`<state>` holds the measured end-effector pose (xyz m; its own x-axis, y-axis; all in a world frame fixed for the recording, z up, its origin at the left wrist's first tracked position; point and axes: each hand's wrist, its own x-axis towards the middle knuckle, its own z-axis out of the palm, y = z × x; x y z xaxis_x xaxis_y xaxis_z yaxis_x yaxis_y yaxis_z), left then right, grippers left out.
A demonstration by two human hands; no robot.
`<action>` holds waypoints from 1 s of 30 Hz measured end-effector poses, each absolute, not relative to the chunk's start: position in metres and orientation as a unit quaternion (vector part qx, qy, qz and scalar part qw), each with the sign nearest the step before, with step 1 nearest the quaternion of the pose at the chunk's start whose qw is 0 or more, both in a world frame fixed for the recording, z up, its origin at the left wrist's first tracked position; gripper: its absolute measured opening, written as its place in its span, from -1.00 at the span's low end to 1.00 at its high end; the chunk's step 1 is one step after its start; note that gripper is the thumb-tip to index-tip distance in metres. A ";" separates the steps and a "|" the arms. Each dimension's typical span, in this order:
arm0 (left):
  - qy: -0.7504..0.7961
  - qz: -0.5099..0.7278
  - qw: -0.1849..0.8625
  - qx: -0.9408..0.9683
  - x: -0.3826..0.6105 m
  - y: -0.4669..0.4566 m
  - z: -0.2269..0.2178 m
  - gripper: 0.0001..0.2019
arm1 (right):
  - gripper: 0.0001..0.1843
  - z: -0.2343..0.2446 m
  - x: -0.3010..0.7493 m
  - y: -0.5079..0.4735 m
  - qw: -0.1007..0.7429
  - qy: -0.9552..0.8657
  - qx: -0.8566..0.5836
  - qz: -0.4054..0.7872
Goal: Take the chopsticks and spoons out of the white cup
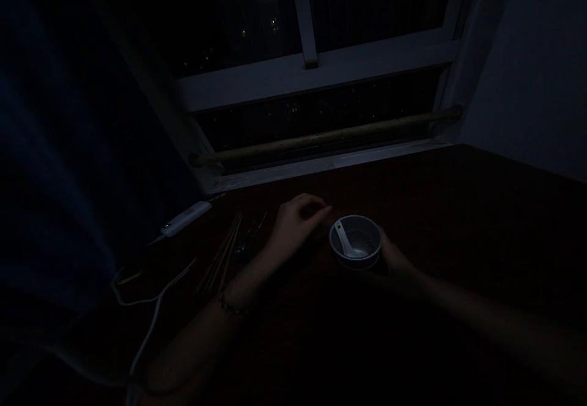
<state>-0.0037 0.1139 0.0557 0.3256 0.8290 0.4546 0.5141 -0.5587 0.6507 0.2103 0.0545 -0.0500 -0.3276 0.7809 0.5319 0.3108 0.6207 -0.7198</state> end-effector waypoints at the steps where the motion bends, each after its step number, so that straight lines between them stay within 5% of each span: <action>1: 0.423 0.393 0.226 0.785 0.001 0.107 0.056 -0.84 | -0.11 -0.051 0.211 0.055 0.461 -0.773 -0.352 0.257; 9: 0.445 0.368 0.341 0.742 0.012 0.103 0.044 -0.83 | -0.13 -0.050 0.210 0.055 0.475 -0.771 -0.331 0.265; 21: 0.413 0.431 0.229 0.769 0.014 0.087 0.050 -0.94 | -0.11 -0.046 0.211 0.053 0.463 -0.776 -0.331 0.274; 30: 0.436 0.609 0.118 0.652 -0.011 0.076 0.091 -0.87 | -0.09 -0.043 0.209 0.052 0.470 -0.775 -0.318 0.281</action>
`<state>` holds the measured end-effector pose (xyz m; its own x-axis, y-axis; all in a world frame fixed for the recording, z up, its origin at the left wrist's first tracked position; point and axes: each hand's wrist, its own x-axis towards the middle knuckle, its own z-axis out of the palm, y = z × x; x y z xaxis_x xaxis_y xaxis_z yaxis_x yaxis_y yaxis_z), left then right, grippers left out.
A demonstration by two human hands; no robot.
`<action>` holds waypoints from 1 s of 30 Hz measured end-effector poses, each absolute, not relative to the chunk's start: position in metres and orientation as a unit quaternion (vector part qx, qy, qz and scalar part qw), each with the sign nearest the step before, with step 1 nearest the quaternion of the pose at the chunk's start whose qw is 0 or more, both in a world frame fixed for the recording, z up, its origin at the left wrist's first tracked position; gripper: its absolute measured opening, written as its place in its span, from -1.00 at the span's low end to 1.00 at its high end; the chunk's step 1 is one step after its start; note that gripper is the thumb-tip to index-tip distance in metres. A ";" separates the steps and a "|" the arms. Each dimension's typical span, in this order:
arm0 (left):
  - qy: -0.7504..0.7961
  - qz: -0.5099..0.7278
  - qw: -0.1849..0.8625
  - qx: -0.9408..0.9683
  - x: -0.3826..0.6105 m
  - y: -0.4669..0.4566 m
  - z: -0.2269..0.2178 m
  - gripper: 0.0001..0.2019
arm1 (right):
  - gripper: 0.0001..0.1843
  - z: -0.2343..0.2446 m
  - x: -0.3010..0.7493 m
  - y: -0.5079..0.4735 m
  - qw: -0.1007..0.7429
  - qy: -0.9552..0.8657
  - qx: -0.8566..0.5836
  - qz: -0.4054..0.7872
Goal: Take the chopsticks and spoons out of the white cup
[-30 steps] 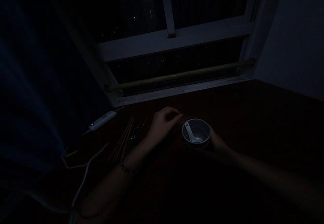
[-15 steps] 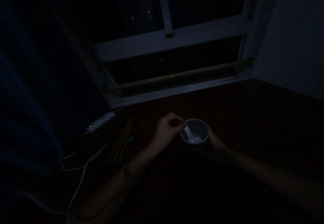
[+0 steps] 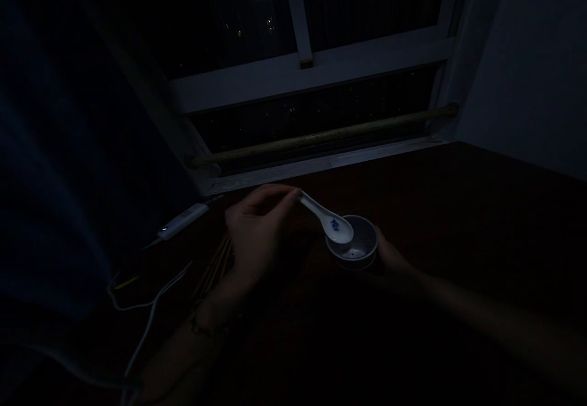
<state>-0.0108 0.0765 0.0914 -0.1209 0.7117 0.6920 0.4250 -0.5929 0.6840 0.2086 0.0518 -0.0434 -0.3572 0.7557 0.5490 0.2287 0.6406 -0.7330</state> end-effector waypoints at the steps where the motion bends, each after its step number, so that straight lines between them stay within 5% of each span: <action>1: 0.449 0.630 0.119 0.623 -0.017 0.079 0.097 -0.84 | -0.09 -0.043 0.209 0.052 0.467 -0.775 -0.322 0.279; 7: 0.437 0.701 0.238 0.511 -0.054 0.119 0.109 -0.72 | -0.16 -0.043 0.211 0.053 0.455 -0.774 -0.355 0.262; 13: 0.466 0.652 0.391 0.452 -0.094 0.188 0.053 -0.61 | -0.18 -0.045 0.209 0.051 0.467 -0.779 -0.346 0.235; 18: 0.516 0.612 0.426 0.421 -0.118 0.211 0.012 -0.63 | -0.20 -0.043 0.208 0.051 0.470 -0.781 -0.345 0.224; 30: 0.555 0.584 0.421 0.416 -0.134 0.221 -0.007 -0.70 | -0.19 -0.044 0.208 0.051 0.472 -0.778 -0.345 0.230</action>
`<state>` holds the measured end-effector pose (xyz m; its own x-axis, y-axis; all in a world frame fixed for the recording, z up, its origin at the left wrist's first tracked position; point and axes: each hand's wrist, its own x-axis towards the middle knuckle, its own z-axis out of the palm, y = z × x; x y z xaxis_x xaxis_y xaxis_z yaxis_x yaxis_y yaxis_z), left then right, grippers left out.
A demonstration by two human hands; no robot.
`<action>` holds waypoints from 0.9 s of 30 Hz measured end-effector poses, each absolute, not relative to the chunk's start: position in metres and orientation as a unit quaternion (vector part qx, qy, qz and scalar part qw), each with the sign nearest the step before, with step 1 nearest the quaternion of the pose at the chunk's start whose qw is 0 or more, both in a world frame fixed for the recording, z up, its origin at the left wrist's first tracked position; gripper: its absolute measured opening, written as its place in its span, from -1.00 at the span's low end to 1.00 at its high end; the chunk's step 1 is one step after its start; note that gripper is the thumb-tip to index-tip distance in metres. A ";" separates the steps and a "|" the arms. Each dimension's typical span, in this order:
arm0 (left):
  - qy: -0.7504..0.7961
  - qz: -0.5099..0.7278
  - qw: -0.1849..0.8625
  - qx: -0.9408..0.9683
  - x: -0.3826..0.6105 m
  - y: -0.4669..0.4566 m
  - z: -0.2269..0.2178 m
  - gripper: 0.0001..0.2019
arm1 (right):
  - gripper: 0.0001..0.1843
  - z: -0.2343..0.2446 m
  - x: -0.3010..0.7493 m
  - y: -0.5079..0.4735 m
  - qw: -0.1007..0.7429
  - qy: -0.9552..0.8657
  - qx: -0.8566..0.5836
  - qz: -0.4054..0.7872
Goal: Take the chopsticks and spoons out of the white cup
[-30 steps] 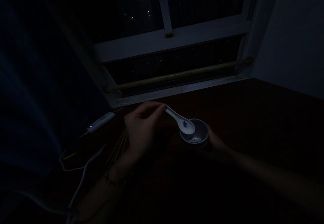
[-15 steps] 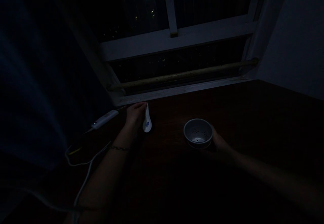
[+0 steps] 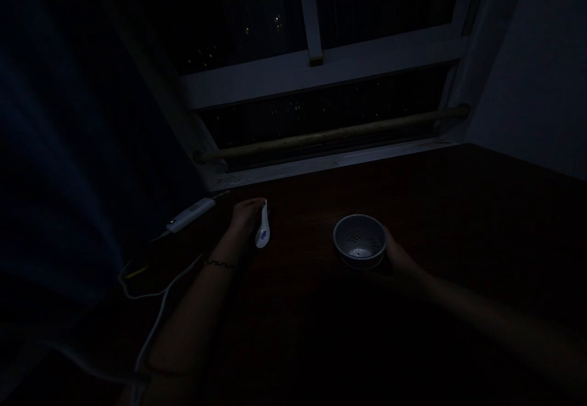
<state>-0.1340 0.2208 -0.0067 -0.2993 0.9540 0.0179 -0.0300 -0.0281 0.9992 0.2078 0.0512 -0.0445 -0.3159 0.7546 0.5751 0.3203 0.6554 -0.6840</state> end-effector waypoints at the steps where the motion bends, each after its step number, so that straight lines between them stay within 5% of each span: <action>1: 0.562 0.576 0.419 0.420 -0.134 0.221 -0.008 -0.71 | -0.19 -0.044 0.208 0.051 0.472 -0.779 -0.345 0.226; 20: 0.739 0.255 0.126 0.611 -0.148 0.236 -0.018 -0.84 | -0.17 -0.045 0.209 0.052 0.463 -0.782 -0.344 0.237; 24: 0.734 0.185 0.001 0.653 -0.135 0.224 -0.006 -0.71 | -0.15 -0.045 0.209 0.052 0.464 -0.779 -0.347 0.240; 27: 0.647 0.254 -0.087 0.713 -0.106 0.207 0.011 -0.61 | -0.17 -0.044 0.208 0.052 0.468 -0.781 -0.343 0.233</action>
<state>-0.1065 0.2068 0.0107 0.0325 0.8794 0.4749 0.9677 -0.1465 0.2053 0.2081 0.0517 -0.0441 -0.3274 0.7532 0.5705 0.3175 0.6564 -0.6843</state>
